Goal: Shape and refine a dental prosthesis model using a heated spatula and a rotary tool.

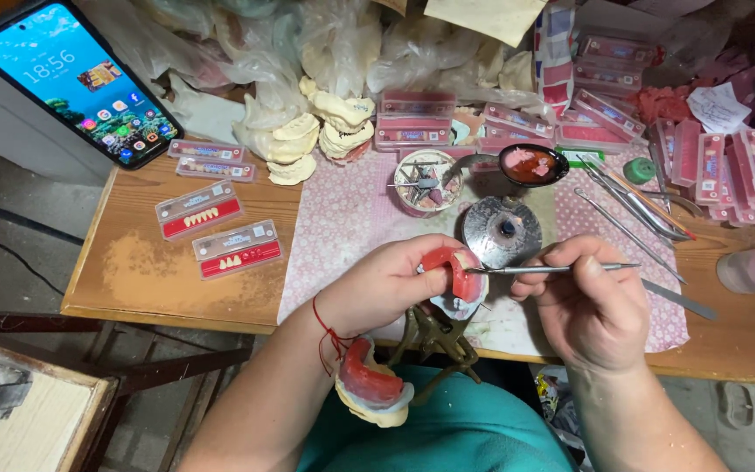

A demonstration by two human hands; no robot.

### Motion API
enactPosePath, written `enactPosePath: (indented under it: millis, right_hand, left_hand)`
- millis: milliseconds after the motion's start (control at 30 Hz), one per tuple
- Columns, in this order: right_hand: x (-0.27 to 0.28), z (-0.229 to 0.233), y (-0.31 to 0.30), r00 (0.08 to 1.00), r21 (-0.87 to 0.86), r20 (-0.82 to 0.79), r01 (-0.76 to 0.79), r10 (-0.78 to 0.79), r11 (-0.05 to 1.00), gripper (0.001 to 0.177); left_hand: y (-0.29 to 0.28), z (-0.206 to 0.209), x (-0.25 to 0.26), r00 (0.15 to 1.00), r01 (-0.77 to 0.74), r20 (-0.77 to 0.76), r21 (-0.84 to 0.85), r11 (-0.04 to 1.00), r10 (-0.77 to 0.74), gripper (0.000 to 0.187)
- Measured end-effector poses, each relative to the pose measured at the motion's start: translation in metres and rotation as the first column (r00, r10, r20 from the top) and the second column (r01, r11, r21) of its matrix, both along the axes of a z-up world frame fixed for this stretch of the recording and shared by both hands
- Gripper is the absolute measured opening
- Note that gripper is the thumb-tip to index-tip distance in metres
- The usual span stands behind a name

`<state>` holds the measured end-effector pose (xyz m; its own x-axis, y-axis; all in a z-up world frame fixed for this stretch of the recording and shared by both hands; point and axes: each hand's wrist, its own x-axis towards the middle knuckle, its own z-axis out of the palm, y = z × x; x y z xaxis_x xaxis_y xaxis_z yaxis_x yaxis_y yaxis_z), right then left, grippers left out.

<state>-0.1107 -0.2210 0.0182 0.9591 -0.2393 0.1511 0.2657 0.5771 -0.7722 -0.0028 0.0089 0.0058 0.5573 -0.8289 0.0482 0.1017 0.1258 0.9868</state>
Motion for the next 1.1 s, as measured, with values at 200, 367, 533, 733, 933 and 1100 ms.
enactPosePath:
  millis: [200,367,533,733,933,1100]
  right_hand:
    - [0.001,0.0,0.002,0.998,0.032,0.05,-0.027,0.025,0.999,0.022]
    - [0.003,0.002,0.003,0.995,0.026,0.079,-0.058,0.056,0.998,0.021]
    - [0.005,0.009,0.007,0.991,-0.038,0.113,-0.073,0.077,0.997,0.021]
    - [0.004,0.002,0.0,0.995,-0.008,0.093,-0.04,0.04,0.999,0.022]
    - [0.004,0.003,0.001,0.994,-0.029,0.107,-0.027,0.029,0.999,0.02]
    - [0.003,-0.003,-0.003,0.996,0.028,0.082,-0.048,0.045,0.998,0.021]
  left_hand:
    - [0.0,-0.003,0.0,1.0,0.017,-0.004,-0.024,1.0,-0.017,0.035]
    - [-0.001,-0.008,0.001,0.999,0.027,-0.015,-0.048,0.998,-0.028,0.033]
    - [0.0,-0.002,0.0,0.999,0.037,0.009,-0.068,0.997,-0.036,0.026]
    - [-0.001,-0.007,0.0,0.999,0.031,-0.005,-0.073,0.997,-0.032,0.028]
    - [0.001,-0.001,0.001,0.999,0.036,0.032,-0.056,0.998,-0.034,0.027]
    - [-0.002,-0.001,0.0,1.0,-0.002,0.022,-0.002,1.0,0.002,0.03]
